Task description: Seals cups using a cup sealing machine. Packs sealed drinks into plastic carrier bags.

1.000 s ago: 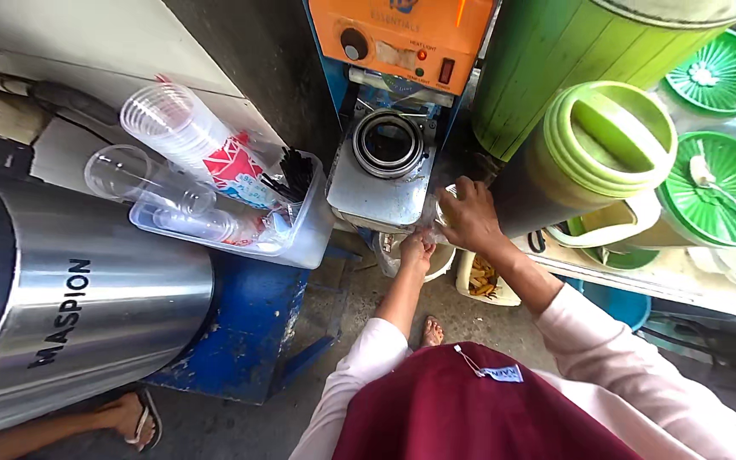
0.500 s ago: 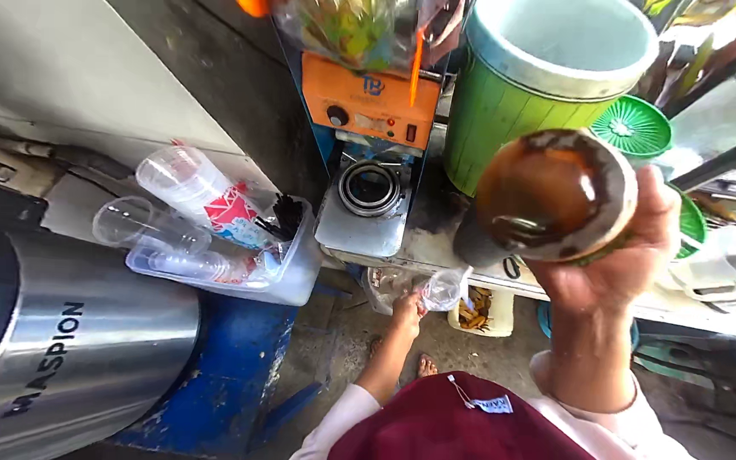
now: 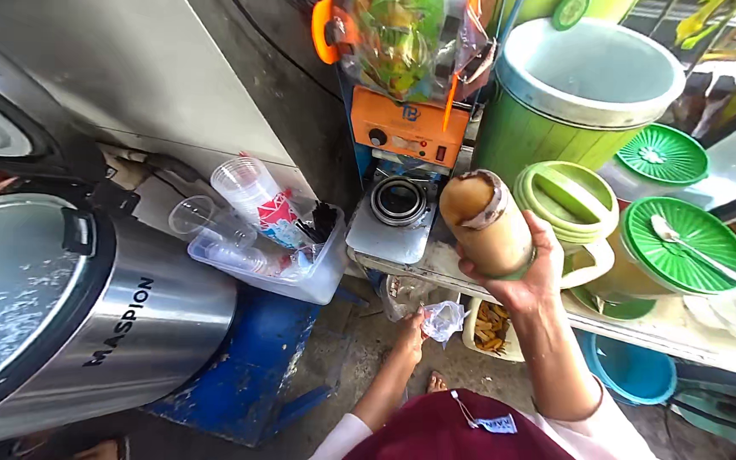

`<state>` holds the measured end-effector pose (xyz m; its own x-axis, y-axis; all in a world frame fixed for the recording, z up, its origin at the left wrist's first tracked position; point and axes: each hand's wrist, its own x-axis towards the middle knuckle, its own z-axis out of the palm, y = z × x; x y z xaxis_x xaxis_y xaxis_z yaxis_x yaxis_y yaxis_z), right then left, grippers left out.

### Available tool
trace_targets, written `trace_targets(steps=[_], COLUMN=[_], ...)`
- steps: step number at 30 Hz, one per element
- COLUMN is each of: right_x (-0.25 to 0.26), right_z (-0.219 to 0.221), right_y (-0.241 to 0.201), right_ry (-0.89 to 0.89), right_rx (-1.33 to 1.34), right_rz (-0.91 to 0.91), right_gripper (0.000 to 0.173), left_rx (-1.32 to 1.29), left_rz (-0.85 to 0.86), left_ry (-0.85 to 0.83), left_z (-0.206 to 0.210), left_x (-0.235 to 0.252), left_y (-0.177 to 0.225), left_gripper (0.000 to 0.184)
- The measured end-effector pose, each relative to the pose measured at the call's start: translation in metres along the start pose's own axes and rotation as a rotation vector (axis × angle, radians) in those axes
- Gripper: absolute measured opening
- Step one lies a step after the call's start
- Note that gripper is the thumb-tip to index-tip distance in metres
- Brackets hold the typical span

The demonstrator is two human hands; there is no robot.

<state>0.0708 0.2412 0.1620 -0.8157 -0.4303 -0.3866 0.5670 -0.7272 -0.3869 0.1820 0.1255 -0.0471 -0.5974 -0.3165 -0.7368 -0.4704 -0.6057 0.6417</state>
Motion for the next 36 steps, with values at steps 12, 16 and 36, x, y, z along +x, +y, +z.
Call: trace_targets(steps=[12,16,36], right_x=[0.016,0.014,0.011], right_z=[-0.023,-0.037,-0.048], right_y=[-0.011,-0.012,0.003], right_ry=[-0.135,-0.028,-0.099], right_rx=[-0.852,-1.305,-1.845], right_rz=[-0.405,-0.516,-0.695], right_gripper=[0.06,0.062,0.058], left_rx=[0.134,0.099,-0.084], left_rz=[0.286,0.362,0.331], left_ry=[-0.074,-0.051,-0.009], left_z=[0.028,0.041,0.045], left_x=[-0.007,-0.004,-0.006], left_y=[0.043,0.053,0.048], left_gripper=[0.027,0.021,0.031])
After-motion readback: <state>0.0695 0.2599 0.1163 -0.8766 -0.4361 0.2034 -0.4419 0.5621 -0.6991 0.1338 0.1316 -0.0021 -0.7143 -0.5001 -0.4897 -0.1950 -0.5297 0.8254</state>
